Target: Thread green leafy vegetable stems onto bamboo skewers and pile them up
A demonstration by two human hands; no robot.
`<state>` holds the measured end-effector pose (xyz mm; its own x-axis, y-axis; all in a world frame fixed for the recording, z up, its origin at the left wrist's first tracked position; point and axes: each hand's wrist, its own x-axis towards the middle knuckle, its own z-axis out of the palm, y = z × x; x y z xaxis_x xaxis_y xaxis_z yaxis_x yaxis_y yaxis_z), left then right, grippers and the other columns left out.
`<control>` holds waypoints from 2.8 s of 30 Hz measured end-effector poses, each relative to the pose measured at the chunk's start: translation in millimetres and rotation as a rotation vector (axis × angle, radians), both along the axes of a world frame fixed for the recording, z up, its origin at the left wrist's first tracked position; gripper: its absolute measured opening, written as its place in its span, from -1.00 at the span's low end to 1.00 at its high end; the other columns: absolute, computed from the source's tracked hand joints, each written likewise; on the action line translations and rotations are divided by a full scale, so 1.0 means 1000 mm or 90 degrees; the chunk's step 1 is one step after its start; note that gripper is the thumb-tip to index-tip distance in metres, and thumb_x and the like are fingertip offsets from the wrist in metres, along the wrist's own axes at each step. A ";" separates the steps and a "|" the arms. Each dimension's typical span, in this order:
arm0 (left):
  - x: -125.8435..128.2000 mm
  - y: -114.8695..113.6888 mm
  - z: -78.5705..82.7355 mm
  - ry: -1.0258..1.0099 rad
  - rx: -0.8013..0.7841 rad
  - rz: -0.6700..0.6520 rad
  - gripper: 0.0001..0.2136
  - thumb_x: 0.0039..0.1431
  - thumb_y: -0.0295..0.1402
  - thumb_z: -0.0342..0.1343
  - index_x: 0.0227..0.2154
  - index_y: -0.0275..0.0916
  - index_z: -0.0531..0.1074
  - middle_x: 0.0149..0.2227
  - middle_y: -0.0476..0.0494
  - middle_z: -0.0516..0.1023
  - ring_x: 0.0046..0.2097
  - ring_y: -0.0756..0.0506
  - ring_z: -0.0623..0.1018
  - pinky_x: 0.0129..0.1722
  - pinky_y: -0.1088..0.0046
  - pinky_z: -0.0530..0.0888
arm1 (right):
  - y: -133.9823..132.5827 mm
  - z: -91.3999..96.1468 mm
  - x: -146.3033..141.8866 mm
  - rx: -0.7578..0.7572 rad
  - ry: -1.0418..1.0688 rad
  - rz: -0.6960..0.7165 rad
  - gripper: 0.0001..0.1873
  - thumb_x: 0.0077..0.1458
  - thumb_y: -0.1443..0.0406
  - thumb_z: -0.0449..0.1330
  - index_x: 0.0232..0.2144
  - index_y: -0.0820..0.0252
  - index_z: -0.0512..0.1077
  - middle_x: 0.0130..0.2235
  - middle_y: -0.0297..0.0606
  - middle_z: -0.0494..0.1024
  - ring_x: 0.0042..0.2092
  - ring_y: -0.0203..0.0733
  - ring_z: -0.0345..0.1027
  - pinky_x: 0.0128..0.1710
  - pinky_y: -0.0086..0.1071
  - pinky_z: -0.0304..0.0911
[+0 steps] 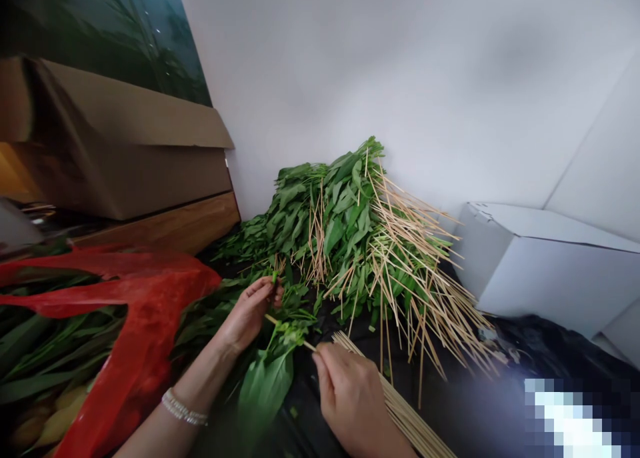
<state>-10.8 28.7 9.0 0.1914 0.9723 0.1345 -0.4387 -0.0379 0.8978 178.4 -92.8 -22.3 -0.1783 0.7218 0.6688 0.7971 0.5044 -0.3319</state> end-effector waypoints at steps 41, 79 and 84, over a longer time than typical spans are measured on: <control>0.008 0.000 -0.013 0.029 0.022 -0.122 -0.64 0.04 -0.25 0.30 -0.11 -0.30 0.50 -0.49 -0.04 0.50 -0.50 0.09 0.38 -0.45 0.59 0.28 | 0.010 -0.012 0.011 -0.058 0.061 -0.113 -0.70 0.28 0.31 -0.06 -0.15 0.10 0.46 -0.20 -0.28 0.63 -0.27 -0.19 0.56 -0.17 -0.41 0.38; 0.004 0.005 -0.018 0.201 0.023 0.010 -0.72 -0.16 -0.18 0.38 -0.44 -0.29 0.61 -0.52 -0.05 0.51 -0.51 0.07 0.30 -0.48 0.55 0.25 | 0.010 -0.014 0.013 -0.083 -0.010 -0.142 -0.68 0.23 0.37 -0.06 -0.13 0.09 0.47 -0.19 -0.30 0.63 -0.24 -0.19 0.56 -0.22 -0.45 0.37; 0.005 0.004 -0.018 0.235 0.032 0.003 -0.73 -0.16 -0.17 0.38 -0.45 -0.27 0.62 -0.51 -0.07 0.54 -0.49 0.04 0.34 -0.46 0.54 0.26 | 0.009 -0.014 0.011 -0.066 -0.010 -0.156 -0.67 0.22 0.38 -0.06 -0.15 0.11 0.48 -0.20 -0.27 0.64 -0.23 -0.19 0.56 -0.23 -0.46 0.37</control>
<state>-5.7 32.8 -8.9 0.2323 0.9669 0.1053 -0.0847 -0.0878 0.9925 189.2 -83.6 -35.9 0.0001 0.8097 0.5869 0.8970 0.2594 -0.3580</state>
